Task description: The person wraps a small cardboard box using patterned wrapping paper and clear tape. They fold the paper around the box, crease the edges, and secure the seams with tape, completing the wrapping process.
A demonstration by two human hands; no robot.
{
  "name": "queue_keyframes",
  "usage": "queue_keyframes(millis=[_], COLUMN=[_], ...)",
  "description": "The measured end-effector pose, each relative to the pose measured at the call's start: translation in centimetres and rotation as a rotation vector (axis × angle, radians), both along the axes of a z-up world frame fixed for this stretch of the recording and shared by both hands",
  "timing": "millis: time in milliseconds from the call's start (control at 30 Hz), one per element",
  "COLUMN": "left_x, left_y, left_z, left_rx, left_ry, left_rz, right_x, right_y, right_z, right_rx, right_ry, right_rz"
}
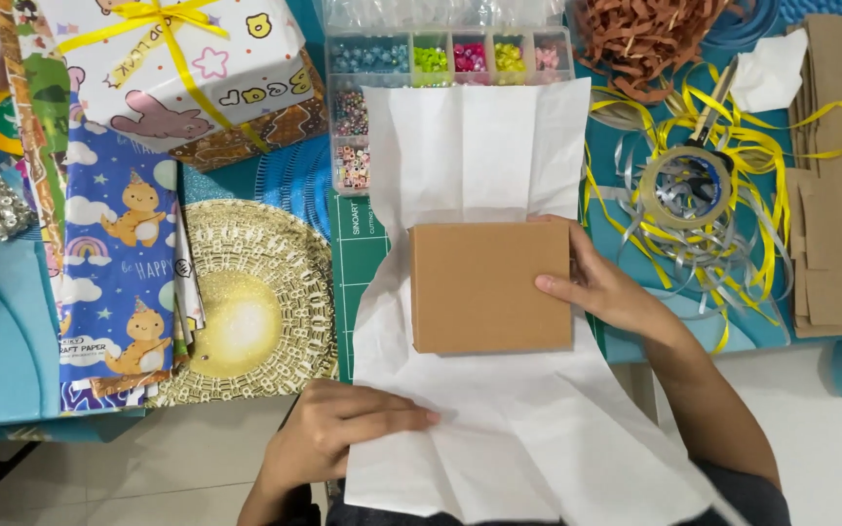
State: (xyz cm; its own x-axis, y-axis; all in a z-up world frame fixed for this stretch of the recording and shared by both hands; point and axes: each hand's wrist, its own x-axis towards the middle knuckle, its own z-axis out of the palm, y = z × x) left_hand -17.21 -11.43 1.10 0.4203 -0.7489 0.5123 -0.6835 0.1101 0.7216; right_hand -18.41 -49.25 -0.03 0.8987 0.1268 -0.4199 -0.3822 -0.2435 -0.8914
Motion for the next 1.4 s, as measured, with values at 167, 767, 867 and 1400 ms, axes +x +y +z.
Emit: queue_keyframes(millis=[167,767,867,1400], left_x=[-0.3,3.6,4.3,3.0], left_y=[-0.6,-2.5,-1.3,0.0], left_z=[-3.7,-3.3,-3.6,-3.4], left_rx=[-0.039,0.221,0.325,0.257], left_ry=[0.183,0.355,0.279,0.263], left_rz=[0.313,0.687,0.536,0.38], right_x=[-0.1,-6.3,-5.9,-6.2], right_y=[-1.1,1.5,2.2,2.7], right_z=[-1.4,-2.2,-2.2,-2.5], right_rx=[-0.248,-0.223,-0.359,-0.606], right_ry=[-0.123,-0.4,-0.425,-0.483], right_rz=[0.131,-0.622,-0.652,-0.761])
